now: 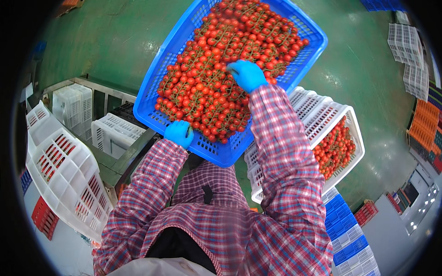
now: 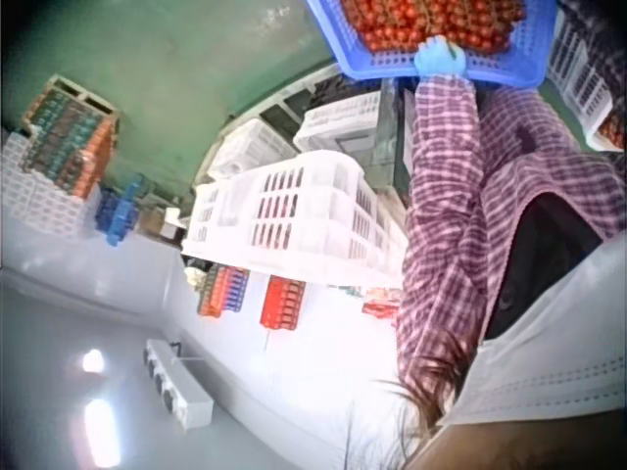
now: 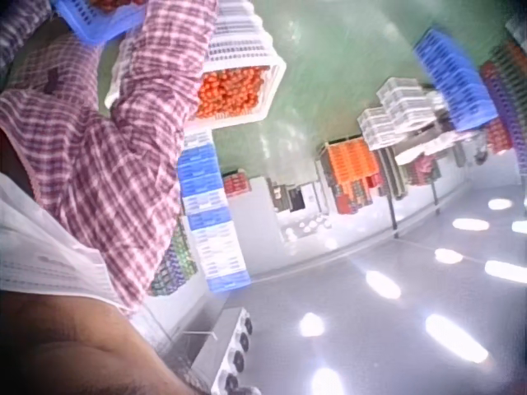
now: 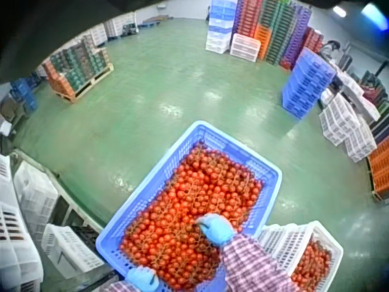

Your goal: The person uses shears to cut cherry tomato clusters from larger vines in a white basket. They place the cut clusters into clear plastic bags, seal them, and set the bags aside. The person repeats this process with multiple clusters, occasionally moving the shears and adjusting the tomatoes in the basket.

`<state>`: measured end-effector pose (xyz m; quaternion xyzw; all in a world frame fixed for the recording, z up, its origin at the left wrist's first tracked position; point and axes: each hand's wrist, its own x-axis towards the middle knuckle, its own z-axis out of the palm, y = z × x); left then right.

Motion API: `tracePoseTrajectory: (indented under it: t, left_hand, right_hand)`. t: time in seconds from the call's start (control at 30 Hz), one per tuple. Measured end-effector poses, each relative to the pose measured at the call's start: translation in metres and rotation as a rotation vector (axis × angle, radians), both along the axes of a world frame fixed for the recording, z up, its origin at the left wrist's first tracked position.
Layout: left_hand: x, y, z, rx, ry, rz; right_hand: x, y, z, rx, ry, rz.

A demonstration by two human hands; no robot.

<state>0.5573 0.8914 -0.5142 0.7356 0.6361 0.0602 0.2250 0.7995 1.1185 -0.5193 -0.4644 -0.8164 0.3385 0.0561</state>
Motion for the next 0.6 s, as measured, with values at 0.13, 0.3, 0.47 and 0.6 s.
tracePoseTrajectory:
  t: [0.13,0.3,0.47,0.6]
  left_hand:
    - [0.001,0.005,0.008,-0.073,-0.01,0.004]
    - [-0.001,0.007,0.012,-0.097,-0.017,-0.004]
    - [-0.001,0.004,0.008,-0.104,-0.051,0.031]
    - [0.004,0.004,0.014,-0.068,-0.046,0.097]
  right_hand:
    - [-0.048,0.017,-0.018,-0.057,-0.073,0.153]
    - [-0.101,0.025,-0.022,0.261,-0.072,0.349]
    - [-0.136,0.051,-0.022,0.508,-0.369,0.757]
    - [-0.151,0.059,-0.019,0.582,-0.324,0.945]
